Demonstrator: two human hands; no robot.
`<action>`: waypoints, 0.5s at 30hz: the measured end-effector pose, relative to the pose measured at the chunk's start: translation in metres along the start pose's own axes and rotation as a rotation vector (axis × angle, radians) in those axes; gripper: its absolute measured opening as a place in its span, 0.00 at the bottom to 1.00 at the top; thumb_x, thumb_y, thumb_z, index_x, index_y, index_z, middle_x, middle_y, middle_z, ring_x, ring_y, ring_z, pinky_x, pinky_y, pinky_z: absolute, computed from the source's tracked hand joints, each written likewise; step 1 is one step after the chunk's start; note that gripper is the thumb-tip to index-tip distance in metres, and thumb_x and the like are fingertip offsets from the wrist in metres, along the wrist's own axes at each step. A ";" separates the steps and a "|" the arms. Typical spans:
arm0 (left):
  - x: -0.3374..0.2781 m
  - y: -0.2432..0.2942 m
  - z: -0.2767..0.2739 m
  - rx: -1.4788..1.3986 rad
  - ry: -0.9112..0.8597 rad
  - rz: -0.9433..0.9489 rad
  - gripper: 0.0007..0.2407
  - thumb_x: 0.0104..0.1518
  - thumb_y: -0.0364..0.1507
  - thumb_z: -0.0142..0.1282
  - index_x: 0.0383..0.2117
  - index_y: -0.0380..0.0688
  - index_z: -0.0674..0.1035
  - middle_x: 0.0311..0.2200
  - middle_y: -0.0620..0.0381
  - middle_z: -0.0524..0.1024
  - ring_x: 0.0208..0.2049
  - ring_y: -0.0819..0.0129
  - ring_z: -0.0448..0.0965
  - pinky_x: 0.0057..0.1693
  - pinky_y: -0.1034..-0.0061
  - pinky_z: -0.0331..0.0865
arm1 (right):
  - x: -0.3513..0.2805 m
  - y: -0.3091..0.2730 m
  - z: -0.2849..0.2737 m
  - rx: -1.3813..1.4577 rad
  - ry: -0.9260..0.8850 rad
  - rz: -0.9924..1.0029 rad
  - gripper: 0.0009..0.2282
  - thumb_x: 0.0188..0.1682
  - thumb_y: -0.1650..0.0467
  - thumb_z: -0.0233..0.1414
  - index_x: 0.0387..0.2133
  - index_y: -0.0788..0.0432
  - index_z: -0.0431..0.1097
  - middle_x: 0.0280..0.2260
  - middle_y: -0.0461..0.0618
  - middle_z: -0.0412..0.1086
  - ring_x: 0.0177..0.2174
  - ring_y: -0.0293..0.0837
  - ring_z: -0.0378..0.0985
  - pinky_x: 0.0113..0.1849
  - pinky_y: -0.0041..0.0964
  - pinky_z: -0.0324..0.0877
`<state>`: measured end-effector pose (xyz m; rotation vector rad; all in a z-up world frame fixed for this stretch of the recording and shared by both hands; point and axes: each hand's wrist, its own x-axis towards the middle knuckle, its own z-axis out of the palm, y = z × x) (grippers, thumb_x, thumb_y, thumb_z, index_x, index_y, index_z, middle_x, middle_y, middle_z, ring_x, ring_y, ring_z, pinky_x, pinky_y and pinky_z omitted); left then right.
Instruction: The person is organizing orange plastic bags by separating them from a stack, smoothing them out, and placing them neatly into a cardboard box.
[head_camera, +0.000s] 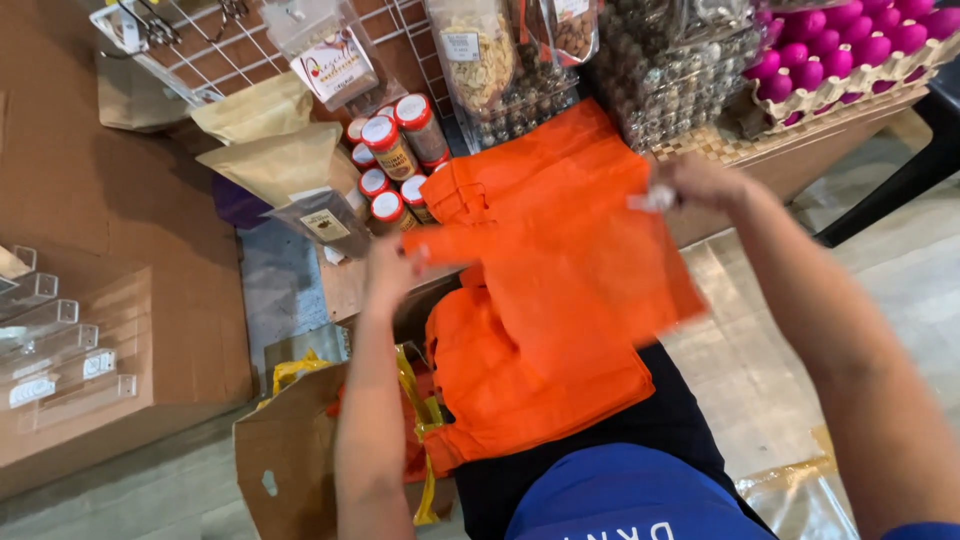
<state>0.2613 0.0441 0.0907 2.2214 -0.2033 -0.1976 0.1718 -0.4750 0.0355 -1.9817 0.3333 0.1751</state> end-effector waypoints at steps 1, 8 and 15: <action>0.016 0.024 -0.013 0.001 0.002 0.007 0.05 0.60 0.31 0.65 0.30 0.45 0.87 0.18 0.51 0.81 0.22 0.60 0.83 0.39 0.69 0.76 | -0.001 -0.041 -0.013 0.001 0.006 -0.005 0.08 0.48 0.74 0.55 0.34 0.68 0.79 0.26 0.60 0.69 0.25 0.52 0.71 0.24 0.48 0.69; 0.043 0.161 -0.086 -0.377 0.423 0.657 0.05 0.69 0.20 0.55 0.47 0.38 0.74 0.38 0.49 0.81 0.35 0.62 0.86 0.44 0.74 0.83 | 0.030 -0.134 -0.079 0.161 0.401 -0.429 0.09 0.58 0.80 0.50 0.40 0.54 0.73 0.35 0.44 0.74 0.34 0.38 0.79 0.32 0.33 0.74; 0.000 0.123 -0.030 -0.487 0.415 0.762 0.17 0.51 0.06 0.49 0.39 0.44 0.75 0.48 0.41 0.81 0.56 0.53 0.80 0.65 0.56 0.78 | -0.020 -0.144 -0.039 0.399 0.365 -0.541 0.12 0.58 0.87 0.47 0.36 0.58 0.70 0.52 0.55 0.76 0.52 0.55 0.87 0.37 0.45 0.95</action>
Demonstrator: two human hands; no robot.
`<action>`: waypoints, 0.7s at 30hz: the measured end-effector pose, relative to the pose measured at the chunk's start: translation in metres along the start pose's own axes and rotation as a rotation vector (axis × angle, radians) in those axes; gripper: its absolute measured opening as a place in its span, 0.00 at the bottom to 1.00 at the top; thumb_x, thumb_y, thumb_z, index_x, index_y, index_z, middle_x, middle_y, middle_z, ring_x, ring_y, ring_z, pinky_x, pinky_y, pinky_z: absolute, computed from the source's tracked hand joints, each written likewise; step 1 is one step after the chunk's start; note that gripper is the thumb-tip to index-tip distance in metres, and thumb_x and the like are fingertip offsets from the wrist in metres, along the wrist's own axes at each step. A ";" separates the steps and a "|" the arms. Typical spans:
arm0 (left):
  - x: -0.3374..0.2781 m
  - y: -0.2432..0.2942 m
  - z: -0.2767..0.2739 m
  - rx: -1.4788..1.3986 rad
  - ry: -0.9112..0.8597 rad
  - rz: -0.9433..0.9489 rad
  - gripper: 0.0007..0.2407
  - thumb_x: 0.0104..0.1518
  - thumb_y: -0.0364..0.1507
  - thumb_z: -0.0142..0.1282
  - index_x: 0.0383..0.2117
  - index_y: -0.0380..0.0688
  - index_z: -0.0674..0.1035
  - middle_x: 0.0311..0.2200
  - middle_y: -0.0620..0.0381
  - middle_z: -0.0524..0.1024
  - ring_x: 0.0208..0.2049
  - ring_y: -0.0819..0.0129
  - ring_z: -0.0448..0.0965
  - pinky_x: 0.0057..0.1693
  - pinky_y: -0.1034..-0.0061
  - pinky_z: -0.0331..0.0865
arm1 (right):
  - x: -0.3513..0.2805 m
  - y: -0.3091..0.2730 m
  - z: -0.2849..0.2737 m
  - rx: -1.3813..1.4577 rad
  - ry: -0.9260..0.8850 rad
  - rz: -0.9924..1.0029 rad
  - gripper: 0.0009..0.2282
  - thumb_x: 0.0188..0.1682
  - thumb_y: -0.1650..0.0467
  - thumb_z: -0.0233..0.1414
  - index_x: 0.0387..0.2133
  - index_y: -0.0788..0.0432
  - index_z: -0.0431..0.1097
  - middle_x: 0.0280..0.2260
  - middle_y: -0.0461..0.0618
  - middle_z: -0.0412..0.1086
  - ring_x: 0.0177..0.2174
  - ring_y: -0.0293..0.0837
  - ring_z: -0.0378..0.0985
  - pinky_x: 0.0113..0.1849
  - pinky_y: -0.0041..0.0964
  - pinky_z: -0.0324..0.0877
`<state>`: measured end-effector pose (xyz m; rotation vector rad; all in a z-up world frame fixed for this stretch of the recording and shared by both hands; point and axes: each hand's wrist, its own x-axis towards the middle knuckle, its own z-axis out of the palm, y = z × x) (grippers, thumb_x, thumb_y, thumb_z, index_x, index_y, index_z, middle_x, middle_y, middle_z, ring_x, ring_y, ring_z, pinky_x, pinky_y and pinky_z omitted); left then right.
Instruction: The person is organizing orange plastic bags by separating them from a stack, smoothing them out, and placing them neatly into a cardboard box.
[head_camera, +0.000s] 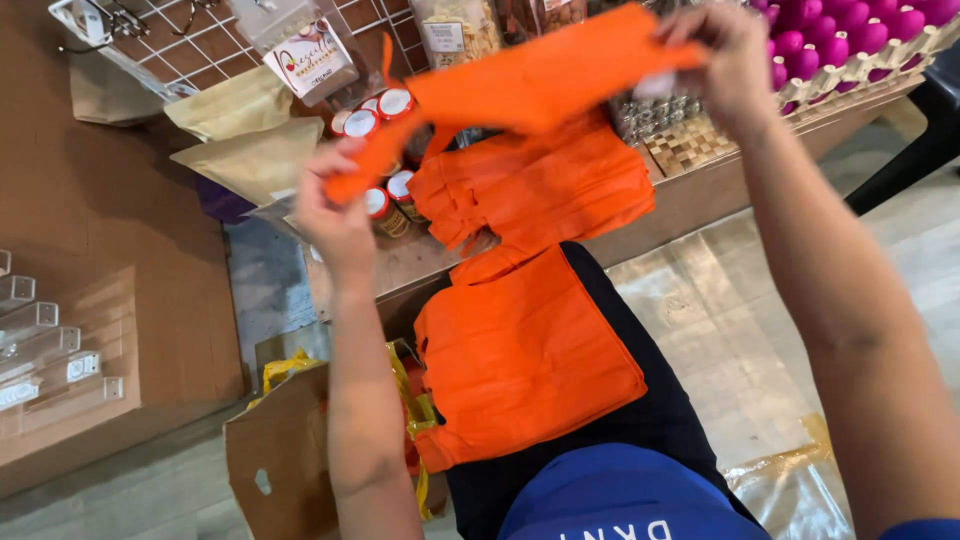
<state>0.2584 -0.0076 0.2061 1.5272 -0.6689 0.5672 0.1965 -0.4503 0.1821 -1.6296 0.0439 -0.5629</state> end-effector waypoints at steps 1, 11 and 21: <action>-0.013 -0.021 -0.001 0.001 -0.002 0.001 0.17 0.51 0.06 0.49 0.39 0.44 0.75 0.48 0.41 0.81 0.56 0.53 0.80 0.65 0.56 0.78 | -0.006 0.016 0.000 0.002 0.001 0.000 0.12 0.58 0.87 0.47 0.36 0.58 0.70 0.52 0.55 0.76 0.52 0.55 0.87 0.37 0.45 0.95; -0.122 -0.147 0.000 0.308 -0.202 -0.142 0.13 0.45 0.09 0.60 0.26 0.45 0.78 0.44 0.53 0.87 0.46 0.50 0.86 0.55 0.62 0.76 | -0.049 0.198 -0.003 -0.458 -0.120 0.039 0.09 0.50 0.81 0.58 0.36 0.53 0.78 0.45 0.48 0.79 0.49 0.53 0.81 0.51 0.49 0.75; -0.168 -0.127 -0.009 0.517 -0.504 -0.289 0.21 0.52 0.13 0.55 0.52 0.48 0.77 0.71 0.47 0.65 0.63 0.37 0.72 0.65 0.47 0.71 | -0.076 0.201 -0.010 -0.718 -0.146 0.030 0.14 0.54 0.78 0.56 0.50 0.50 0.79 0.51 0.54 0.78 0.51 0.61 0.80 0.51 0.56 0.74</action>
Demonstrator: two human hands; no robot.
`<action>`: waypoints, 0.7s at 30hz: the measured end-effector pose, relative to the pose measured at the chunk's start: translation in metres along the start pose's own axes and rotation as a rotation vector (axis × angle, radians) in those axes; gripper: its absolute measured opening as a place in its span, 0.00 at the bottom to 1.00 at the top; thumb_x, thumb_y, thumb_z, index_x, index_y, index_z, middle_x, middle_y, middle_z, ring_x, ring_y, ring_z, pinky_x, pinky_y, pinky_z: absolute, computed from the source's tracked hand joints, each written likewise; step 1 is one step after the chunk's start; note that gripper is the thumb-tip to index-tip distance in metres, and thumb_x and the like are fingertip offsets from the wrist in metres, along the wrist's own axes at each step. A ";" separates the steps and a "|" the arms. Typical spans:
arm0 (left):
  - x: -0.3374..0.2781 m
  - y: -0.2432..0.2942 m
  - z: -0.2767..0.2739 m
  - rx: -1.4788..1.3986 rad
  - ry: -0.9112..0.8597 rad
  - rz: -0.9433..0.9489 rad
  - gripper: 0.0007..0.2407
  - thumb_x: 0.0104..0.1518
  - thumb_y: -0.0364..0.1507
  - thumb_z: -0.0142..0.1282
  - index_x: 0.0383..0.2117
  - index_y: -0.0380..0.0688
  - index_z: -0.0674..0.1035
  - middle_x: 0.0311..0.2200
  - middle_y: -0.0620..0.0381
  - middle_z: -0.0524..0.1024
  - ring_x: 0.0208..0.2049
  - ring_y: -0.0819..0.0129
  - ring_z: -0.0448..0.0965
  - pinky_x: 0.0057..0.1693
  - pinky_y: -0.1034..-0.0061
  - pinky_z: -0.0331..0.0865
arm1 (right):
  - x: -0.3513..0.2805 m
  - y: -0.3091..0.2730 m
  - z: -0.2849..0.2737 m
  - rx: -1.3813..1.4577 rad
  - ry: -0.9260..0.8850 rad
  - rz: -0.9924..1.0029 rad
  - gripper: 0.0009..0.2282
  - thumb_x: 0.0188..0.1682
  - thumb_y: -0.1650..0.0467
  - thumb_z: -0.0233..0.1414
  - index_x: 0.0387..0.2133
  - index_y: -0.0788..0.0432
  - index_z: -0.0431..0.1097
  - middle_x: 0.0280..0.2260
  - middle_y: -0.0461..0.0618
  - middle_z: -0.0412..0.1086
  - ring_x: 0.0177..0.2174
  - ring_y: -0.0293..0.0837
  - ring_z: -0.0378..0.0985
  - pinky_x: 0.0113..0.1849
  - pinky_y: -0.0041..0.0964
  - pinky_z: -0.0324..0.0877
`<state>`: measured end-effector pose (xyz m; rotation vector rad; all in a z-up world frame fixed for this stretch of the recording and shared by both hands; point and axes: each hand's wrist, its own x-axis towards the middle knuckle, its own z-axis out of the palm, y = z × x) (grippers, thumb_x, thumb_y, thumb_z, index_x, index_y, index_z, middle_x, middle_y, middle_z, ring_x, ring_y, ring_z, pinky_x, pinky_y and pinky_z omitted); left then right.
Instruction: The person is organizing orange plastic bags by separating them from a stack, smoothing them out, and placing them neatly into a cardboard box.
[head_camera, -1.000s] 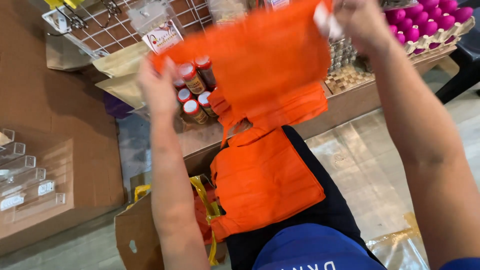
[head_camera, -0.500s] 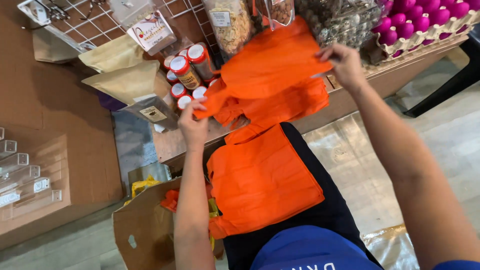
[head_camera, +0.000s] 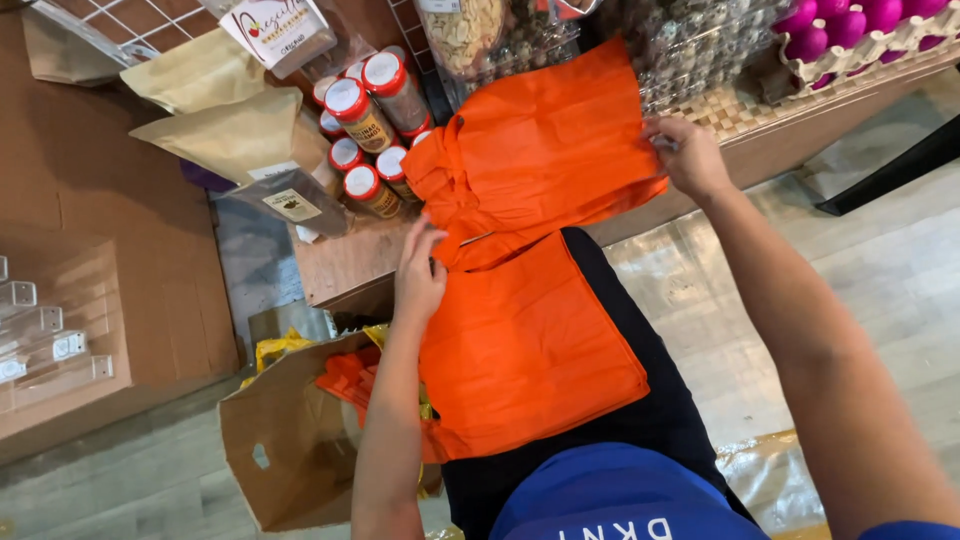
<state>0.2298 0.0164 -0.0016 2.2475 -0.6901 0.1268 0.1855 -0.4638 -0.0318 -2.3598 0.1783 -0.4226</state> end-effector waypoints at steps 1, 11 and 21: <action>-0.005 0.012 -0.009 0.000 0.001 -0.001 0.21 0.52 0.13 0.55 0.52 0.48 0.77 0.71 0.47 0.65 0.63 0.37 0.72 0.65 0.47 0.71 | 0.001 0.012 -0.002 0.000 -0.001 -0.001 0.14 0.54 0.78 0.56 0.50 0.50 0.79 0.51 0.54 0.78 0.51 0.61 0.80 0.51 0.56 0.74; -0.113 0.050 -0.027 0.200 -0.103 -0.396 0.20 0.65 0.31 0.57 0.63 0.44 0.74 0.67 0.37 0.65 0.67 0.37 0.69 0.69 0.49 0.64 | -0.060 -0.071 0.012 0.122 0.330 -0.034 0.15 0.48 0.82 0.56 0.45 0.56 0.79 0.38 0.55 0.72 0.39 0.56 0.77 0.47 0.47 0.71; -0.270 0.146 0.018 0.448 -0.345 -0.159 0.29 0.60 0.43 0.62 0.60 0.29 0.73 0.58 0.26 0.70 0.62 0.31 0.66 0.70 0.43 0.55 | -0.226 -0.261 0.166 0.371 -0.576 -0.510 0.06 0.54 0.75 0.52 0.40 0.52 0.71 0.40 0.48 0.70 0.43 0.52 0.71 0.47 0.47 0.63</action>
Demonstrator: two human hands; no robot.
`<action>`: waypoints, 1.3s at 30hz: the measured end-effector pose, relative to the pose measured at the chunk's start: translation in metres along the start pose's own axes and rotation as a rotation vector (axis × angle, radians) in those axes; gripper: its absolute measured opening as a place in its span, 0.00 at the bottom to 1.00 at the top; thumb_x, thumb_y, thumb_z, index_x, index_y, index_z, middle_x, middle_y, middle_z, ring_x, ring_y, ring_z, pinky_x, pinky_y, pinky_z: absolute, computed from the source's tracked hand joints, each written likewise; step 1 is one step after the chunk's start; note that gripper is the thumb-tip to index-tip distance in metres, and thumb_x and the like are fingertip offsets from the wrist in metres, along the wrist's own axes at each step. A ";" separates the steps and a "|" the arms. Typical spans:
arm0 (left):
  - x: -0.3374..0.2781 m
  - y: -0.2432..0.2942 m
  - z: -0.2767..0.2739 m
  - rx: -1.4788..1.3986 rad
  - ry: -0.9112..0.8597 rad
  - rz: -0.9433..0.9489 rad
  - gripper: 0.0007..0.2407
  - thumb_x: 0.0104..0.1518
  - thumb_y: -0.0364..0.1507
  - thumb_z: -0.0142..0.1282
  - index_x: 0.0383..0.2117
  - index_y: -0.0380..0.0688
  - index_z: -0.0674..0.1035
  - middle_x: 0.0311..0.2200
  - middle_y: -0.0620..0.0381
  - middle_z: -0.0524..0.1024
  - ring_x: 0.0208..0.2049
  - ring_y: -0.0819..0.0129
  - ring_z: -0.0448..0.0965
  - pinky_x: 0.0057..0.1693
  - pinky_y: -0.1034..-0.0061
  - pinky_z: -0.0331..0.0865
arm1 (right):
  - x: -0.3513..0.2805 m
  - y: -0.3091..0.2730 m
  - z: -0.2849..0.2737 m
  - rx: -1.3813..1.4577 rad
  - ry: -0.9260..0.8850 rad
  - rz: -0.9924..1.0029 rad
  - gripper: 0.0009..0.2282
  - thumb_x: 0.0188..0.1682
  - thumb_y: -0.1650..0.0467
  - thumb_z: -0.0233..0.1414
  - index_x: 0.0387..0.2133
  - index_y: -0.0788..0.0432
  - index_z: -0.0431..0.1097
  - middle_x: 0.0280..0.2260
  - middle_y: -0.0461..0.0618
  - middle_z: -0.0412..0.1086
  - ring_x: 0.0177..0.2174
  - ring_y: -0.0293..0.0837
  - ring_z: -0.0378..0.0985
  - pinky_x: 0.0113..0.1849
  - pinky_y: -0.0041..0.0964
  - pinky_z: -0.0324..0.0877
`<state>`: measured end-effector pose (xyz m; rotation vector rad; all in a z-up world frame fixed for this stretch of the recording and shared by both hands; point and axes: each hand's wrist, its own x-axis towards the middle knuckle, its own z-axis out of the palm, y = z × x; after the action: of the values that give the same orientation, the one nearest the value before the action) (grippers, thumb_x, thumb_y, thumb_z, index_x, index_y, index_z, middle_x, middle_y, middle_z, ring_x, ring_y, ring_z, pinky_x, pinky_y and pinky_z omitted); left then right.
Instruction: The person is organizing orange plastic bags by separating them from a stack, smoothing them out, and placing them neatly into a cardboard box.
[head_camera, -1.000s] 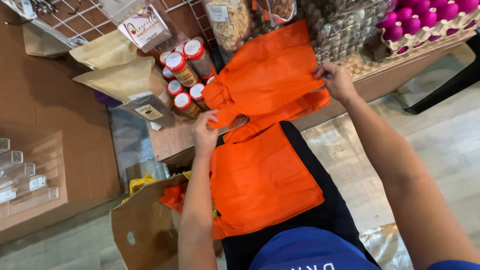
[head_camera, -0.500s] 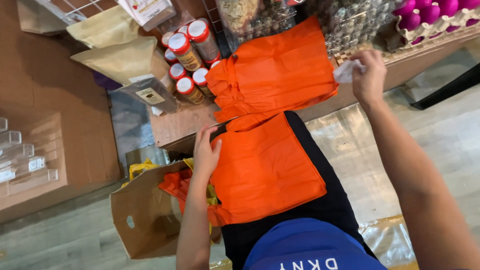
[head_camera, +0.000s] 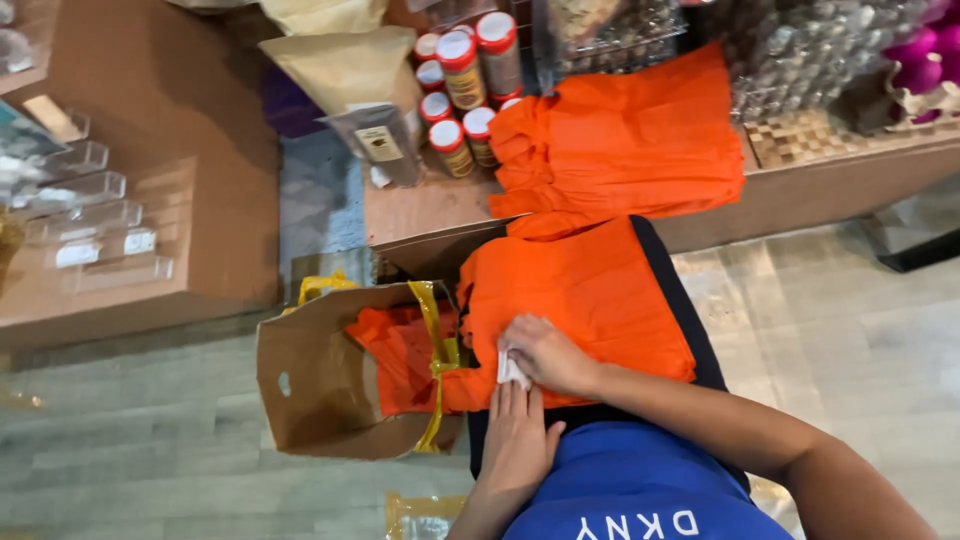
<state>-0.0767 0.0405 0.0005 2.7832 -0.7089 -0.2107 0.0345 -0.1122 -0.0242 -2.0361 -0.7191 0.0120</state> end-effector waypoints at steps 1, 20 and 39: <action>-0.001 -0.003 -0.005 -0.001 0.008 -0.008 0.29 0.60 0.43 0.62 0.60 0.29 0.73 0.58 0.26 0.70 0.62 0.31 0.66 0.70 0.43 0.55 | 0.004 0.004 0.003 -0.002 -0.008 -0.009 0.06 0.54 0.75 0.52 0.40 0.52 0.71 0.40 0.48 0.70 0.43 0.52 0.71 0.47 0.47 0.63; 0.140 -0.020 -0.031 -0.075 0.115 -0.006 0.22 0.60 0.40 0.60 0.56 0.37 0.77 0.53 0.41 0.74 0.58 0.45 0.75 0.61 0.49 0.66 | 0.123 0.127 -0.059 -0.584 0.184 0.213 0.09 0.48 0.74 0.56 0.40 0.49 0.70 0.38 0.42 0.65 0.42 0.46 0.77 0.39 0.40 0.76; 0.158 -0.030 0.009 0.281 -0.113 0.066 0.28 0.70 0.47 0.34 0.76 0.54 0.57 0.79 0.49 0.47 0.80 0.43 0.37 0.77 0.30 0.29 | 0.194 0.123 0.136 -1.030 -0.696 0.140 0.11 0.53 0.72 0.50 0.34 0.49 0.84 0.40 0.50 0.82 0.45 0.57 0.79 0.49 0.71 0.58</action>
<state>0.0726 -0.0136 -0.0289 3.0249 -0.9210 -0.2760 0.2156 0.0422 -0.1446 -3.1185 -1.1520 0.5565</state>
